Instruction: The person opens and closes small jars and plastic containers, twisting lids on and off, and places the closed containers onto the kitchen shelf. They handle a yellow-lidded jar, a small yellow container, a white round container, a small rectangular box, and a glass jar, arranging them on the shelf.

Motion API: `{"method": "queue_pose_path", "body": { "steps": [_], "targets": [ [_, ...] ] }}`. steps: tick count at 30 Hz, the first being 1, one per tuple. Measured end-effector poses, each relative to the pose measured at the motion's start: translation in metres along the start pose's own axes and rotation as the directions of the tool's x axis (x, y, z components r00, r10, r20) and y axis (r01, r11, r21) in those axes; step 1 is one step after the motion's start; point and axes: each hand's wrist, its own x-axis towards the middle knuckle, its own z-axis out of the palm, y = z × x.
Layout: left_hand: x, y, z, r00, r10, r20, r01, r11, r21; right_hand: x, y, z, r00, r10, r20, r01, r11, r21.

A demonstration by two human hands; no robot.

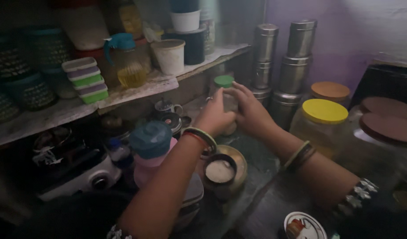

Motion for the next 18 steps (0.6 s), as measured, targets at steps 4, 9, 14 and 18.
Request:
{"method": "queue_pose_path", "body": {
  "steps": [4, 9, 14, 18],
  "targets": [
    [-0.02, 0.032, 0.004, 0.996, -0.052, 0.068, 0.057, 0.996, -0.07, -0.019, -0.002, -0.021, 0.998, -0.057, 0.005, 0.057, 0.998, -0.027],
    [-0.032, 0.044, 0.029, 0.992, 0.122, -0.021, -0.124, 0.985, -0.124, -0.047, 0.003, -0.038, 0.997, -0.07, -0.03, 0.068, 0.995, -0.075],
    [-0.039, 0.055, 0.061, 0.998, 0.034, 0.061, -0.025, 0.988, -0.149, -0.079, 0.009, -0.052, 0.999, -0.017, -0.041, 0.014, 0.997, -0.075],
    [-0.044, 0.071, 0.083, 0.994, 0.09, 0.054, -0.077, 0.975, -0.207, -0.101, 0.019, -0.067, 0.997, 0.049, -0.062, -0.054, 0.996, -0.076]
  ]
}}
